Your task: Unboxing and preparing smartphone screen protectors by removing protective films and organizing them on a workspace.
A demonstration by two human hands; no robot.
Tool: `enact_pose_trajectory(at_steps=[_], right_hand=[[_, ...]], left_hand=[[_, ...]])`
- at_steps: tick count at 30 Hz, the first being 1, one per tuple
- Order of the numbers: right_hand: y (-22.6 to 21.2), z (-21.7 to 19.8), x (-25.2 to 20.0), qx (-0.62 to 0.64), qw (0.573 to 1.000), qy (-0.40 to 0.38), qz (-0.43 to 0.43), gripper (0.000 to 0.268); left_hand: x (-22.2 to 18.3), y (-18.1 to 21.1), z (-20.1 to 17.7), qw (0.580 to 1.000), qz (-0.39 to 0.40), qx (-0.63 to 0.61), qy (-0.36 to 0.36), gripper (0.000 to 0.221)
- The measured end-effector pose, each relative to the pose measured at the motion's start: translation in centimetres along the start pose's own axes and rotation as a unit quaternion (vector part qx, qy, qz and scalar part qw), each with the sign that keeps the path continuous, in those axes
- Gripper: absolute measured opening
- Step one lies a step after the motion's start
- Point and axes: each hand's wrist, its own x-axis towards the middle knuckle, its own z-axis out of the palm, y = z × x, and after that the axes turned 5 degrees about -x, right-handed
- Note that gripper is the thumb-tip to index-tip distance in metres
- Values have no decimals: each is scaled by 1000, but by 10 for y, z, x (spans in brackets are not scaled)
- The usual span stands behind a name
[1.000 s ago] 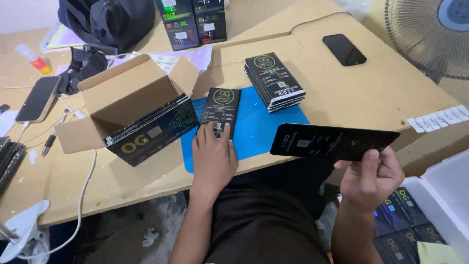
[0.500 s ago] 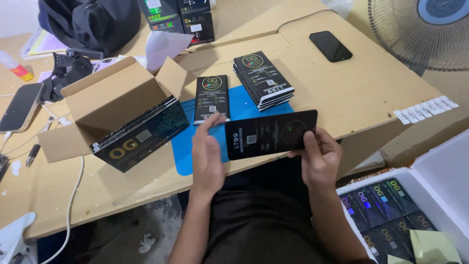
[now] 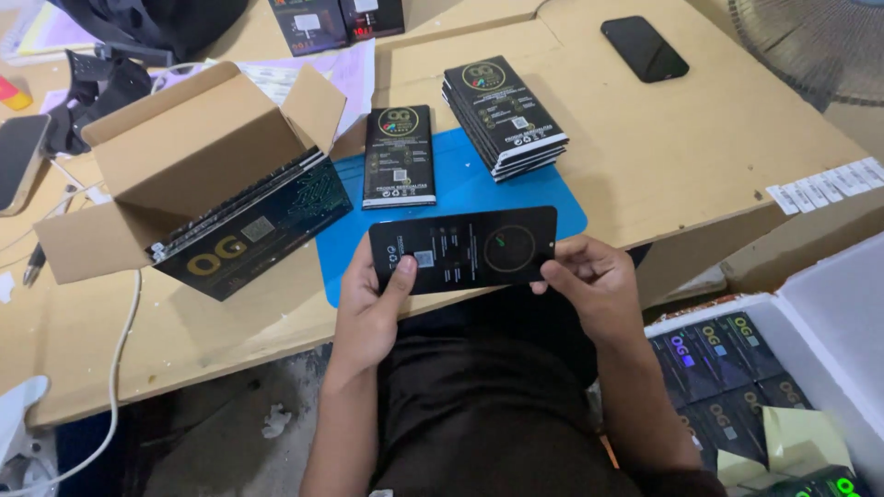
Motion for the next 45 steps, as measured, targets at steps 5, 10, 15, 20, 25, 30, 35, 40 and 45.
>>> enact_pose_trajectory(at_steps=[5,10,15,20,25,30,35,40,45], right_hand=[[1,3,8,-6,994,88,-67,12],[-38,43,3,-264,919,204,-209,13],[-70,88,-18,-394,874,80,-274,8],[-96,60,-21,-247,855,-297,-345,12],[-81,15,1,-172,891,-213,-361,4],[-47,-11,13,-149,895,-134,-398,11],[-39,-6,15,-253,850,-18,-461,15],[-54,2,9,-313,821,-18,-477,10],[-74,13,2,-307,840,-56,-443,9]], left_hand=[[-6,5,-2,995,-45,-51,-69,62],[-1,7,-2,990,-62,-39,-124,57],[-3,-8,-11,994,-65,-14,-83,34],[-6,3,-12,992,-102,56,-47,11],[-4,-24,-14,994,-55,-85,-27,21],[-2,-13,-2,994,-52,-92,-25,27],[-13,-52,-42,994,-80,-74,-15,31],[-26,-94,-71,993,-84,-72,-29,39],[-12,-25,-24,994,-71,-74,-35,45]])
